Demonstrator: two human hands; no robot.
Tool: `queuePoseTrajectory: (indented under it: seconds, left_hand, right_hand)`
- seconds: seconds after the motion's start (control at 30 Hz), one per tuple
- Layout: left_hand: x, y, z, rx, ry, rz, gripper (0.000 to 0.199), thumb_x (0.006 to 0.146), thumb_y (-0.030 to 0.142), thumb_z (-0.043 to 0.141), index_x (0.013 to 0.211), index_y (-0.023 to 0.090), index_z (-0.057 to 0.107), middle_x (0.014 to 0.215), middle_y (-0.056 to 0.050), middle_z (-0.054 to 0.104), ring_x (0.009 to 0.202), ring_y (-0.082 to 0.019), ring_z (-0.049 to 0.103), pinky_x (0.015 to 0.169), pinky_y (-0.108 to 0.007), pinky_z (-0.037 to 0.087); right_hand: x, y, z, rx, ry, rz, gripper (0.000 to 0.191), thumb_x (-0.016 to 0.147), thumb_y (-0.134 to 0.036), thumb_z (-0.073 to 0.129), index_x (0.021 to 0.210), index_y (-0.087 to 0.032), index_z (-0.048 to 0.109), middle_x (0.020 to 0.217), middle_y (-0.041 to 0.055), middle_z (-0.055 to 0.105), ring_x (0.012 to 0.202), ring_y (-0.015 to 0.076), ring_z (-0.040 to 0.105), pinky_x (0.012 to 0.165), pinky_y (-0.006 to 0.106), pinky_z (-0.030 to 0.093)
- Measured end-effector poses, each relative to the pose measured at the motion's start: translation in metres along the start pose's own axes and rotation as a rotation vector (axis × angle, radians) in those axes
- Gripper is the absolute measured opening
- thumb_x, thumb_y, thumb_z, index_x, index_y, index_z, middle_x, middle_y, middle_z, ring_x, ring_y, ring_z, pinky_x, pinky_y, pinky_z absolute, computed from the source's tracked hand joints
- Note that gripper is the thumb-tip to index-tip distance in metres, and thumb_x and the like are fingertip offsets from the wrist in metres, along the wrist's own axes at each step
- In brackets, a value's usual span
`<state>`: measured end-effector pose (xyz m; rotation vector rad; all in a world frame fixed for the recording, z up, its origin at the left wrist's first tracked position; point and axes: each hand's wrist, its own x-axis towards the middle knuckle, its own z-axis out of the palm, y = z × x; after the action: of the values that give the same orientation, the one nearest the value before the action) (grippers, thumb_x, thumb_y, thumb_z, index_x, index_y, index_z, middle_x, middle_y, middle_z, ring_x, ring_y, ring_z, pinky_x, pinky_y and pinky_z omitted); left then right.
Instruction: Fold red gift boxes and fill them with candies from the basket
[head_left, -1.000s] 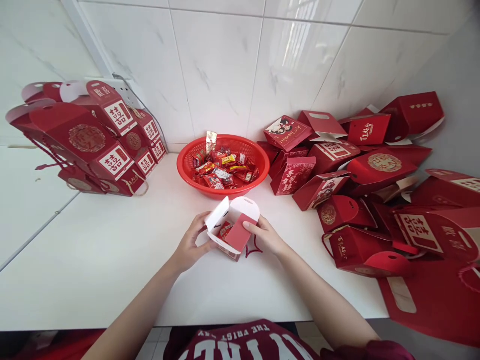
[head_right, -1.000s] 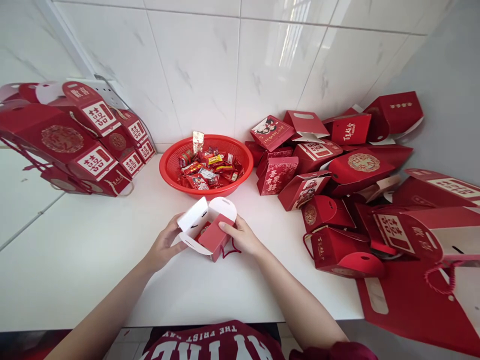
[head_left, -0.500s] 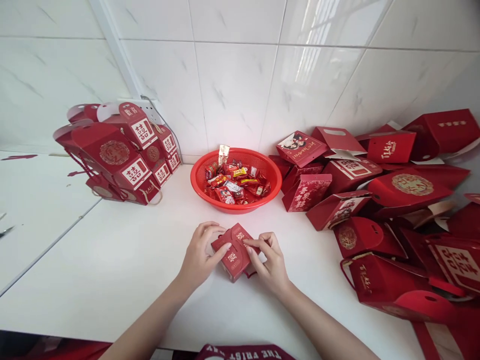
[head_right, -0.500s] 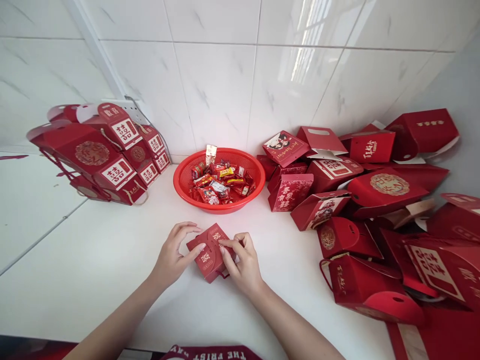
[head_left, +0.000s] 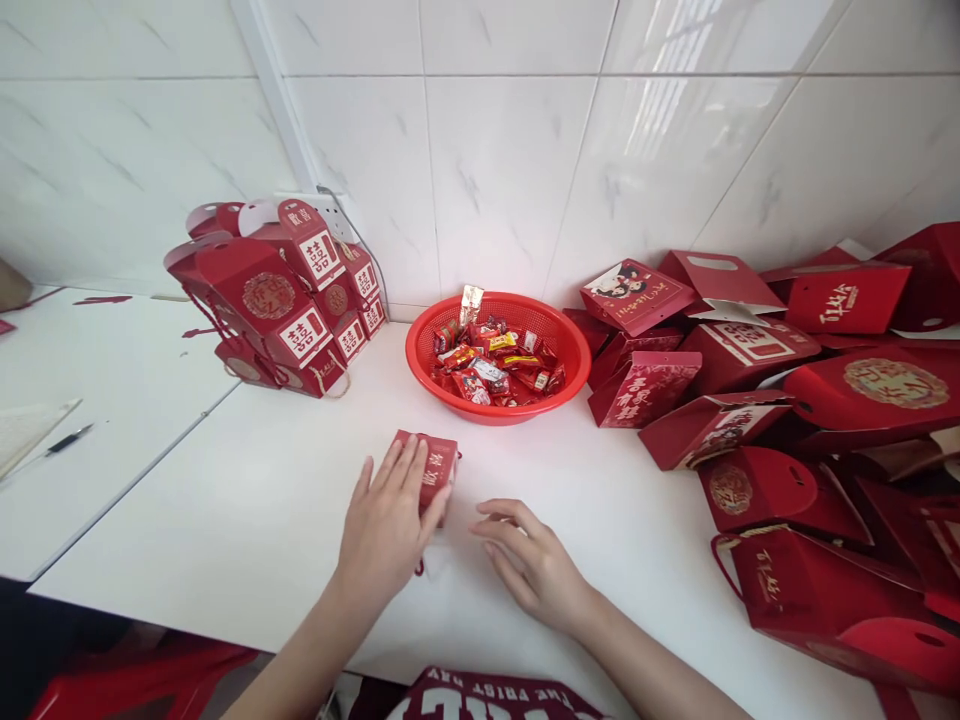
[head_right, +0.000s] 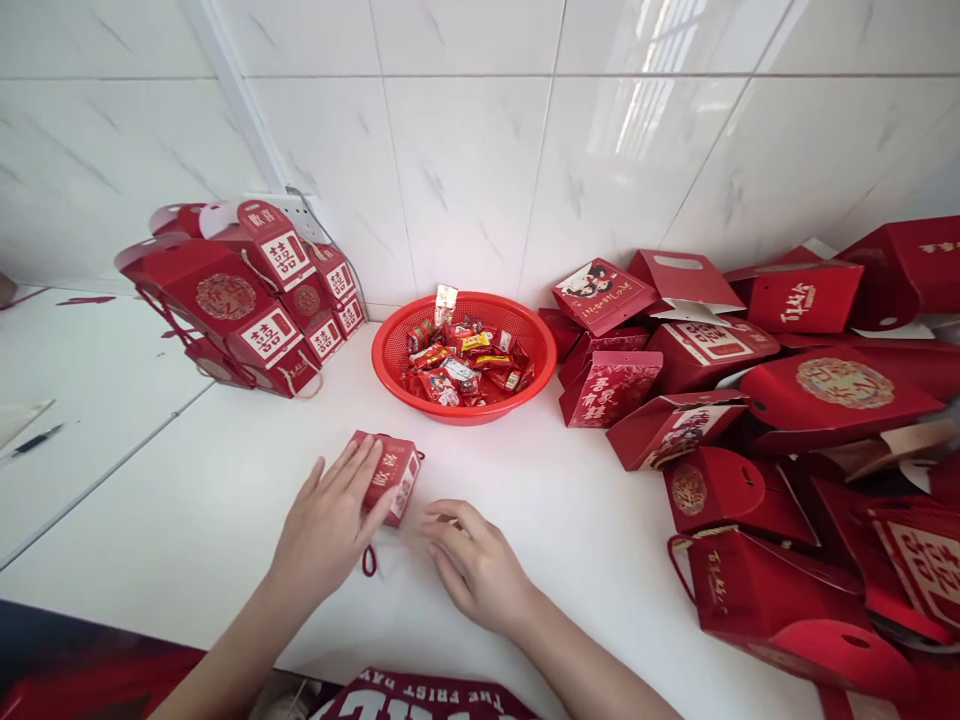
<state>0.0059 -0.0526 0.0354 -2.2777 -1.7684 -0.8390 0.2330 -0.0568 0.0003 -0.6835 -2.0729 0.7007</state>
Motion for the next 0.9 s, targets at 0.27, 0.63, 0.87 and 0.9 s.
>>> queuePoseTrajectory:
  seconds: [0.27, 0.63, 0.87, 0.9]
  left_hand:
    - [0.025, -0.133, -0.032, 0.277, -0.17, -0.438, 0.055, 0.091, 0.019, 0.04, 0.141, -0.003, 0.048, 0.147, -0.03, 0.045, 0.14, -0.041, 0.042, 0.112, -0.058, 0.036]
    - [0.075, -0.183, -0.023, 0.388, 0.048, -0.545, 0.062, 0.09, 0.011, 0.039, 0.142, -0.02, 0.027, 0.151, -0.04, 0.028, 0.145, -0.049, 0.024, 0.117, -0.063, 0.02]
    - [0.11, -0.08, -0.028, 0.365, 0.12, -0.21, 0.052, 0.098, 0.033, 0.041, 0.142, 0.007, 0.045, 0.149, -0.024, 0.044, 0.138, -0.043, 0.041, 0.112, -0.064, 0.03]
    - [0.116, -0.063, -0.026, 0.307, 0.065, -0.13, 0.049, 0.098, 0.036, 0.041, 0.14, 0.011, 0.049, 0.143, -0.021, 0.052, 0.131, -0.041, 0.049, 0.109, -0.059, 0.036]
  right_hand:
    - [0.002, 0.014, -0.014, -0.125, 0.09, 0.036, 0.031, 0.095, -0.011, 0.047, 0.118, -0.027, 0.061, 0.12, 0.0122, 0.06, 0.094, 0.0213, 0.067, 0.076, 0.038, 0.06]
    - [0.007, 0.009, -0.015, -0.152, 0.045, -0.002, 0.031, 0.094, -0.01, 0.048, 0.117, -0.026, 0.061, 0.115, 0.0104, 0.064, 0.088, 0.0186, 0.068, 0.077, 0.035, 0.06]
    - [0.035, 0.008, -0.061, -0.278, 0.129, -0.041, 0.028, 0.094, -0.013, 0.051, 0.117, -0.025, 0.062, 0.118, 0.0105, 0.065, 0.099, 0.0199, 0.067, 0.086, 0.036, 0.057]
    - [0.041, 0.009, -0.073, -0.317, 0.153, -0.026, 0.027, 0.094, -0.014, 0.051, 0.117, -0.025, 0.062, 0.118, 0.0104, 0.065, 0.102, 0.0207, 0.066, 0.088, 0.037, 0.056]
